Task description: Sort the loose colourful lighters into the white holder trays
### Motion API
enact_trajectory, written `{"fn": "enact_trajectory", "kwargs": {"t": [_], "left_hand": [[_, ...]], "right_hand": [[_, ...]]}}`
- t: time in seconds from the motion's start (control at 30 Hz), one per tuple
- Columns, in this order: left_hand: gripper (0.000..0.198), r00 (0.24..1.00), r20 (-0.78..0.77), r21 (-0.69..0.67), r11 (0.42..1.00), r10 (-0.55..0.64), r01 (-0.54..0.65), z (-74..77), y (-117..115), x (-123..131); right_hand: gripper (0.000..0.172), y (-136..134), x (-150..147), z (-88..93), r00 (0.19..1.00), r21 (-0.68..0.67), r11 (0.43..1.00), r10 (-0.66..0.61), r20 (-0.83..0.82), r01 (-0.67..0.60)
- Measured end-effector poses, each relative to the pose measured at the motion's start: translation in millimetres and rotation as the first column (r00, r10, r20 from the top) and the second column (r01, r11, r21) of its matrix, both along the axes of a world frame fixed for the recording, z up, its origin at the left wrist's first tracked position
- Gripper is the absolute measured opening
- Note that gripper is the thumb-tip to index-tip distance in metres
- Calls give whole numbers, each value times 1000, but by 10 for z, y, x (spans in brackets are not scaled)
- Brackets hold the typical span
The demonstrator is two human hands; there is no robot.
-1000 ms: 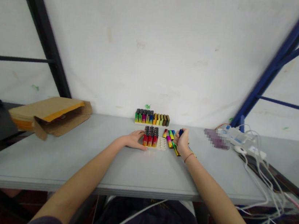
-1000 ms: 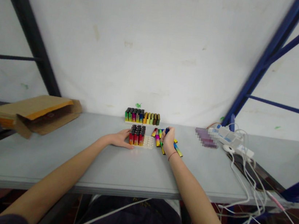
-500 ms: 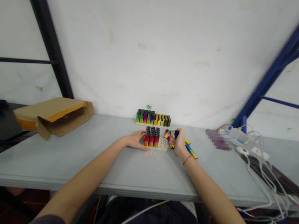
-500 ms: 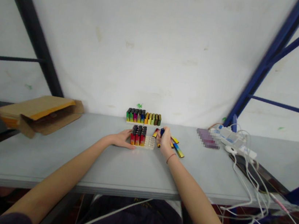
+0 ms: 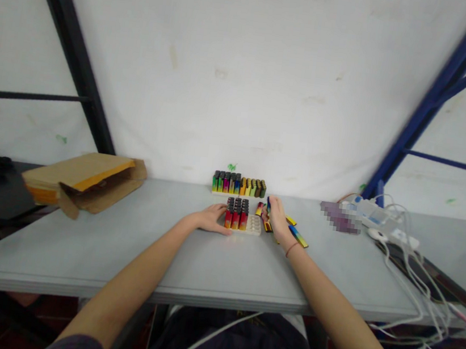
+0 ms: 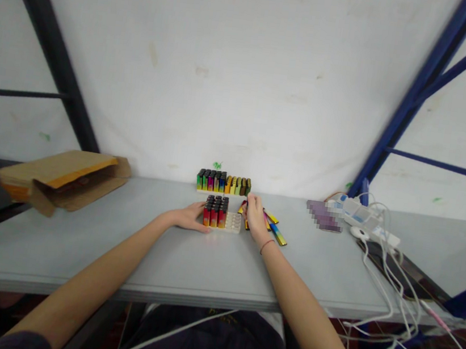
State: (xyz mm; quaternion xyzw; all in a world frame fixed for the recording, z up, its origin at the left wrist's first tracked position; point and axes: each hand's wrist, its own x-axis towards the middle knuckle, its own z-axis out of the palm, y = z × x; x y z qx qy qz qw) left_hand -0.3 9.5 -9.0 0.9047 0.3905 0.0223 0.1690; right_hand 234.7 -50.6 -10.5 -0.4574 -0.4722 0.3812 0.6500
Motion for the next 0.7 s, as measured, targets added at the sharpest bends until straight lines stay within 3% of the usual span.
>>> {"fn": "enact_trajectory", "kwargs": {"t": [0.2,0.4,0.57,0.7], "left_hand": [[108,1000,13,-2,1000,0,0,14,-9,0],[104,1000,17,5,1000,-11,11,26,-25,4],[103,1000,18,5,1000,-16,16,43,-39,8],[107,1000,-5,0,1000,5,-5,38,-37,7]], "right_hand": [[28,-17,94,17,895,229,973,-85,438,-20],[29,-35,84,-14,851,180,981,-30,525,-77],[37,-77,63,-20,794,228,973,-114,597,-32],[24,-67,85,-20,733,264,964,-165,660,-21]]}}
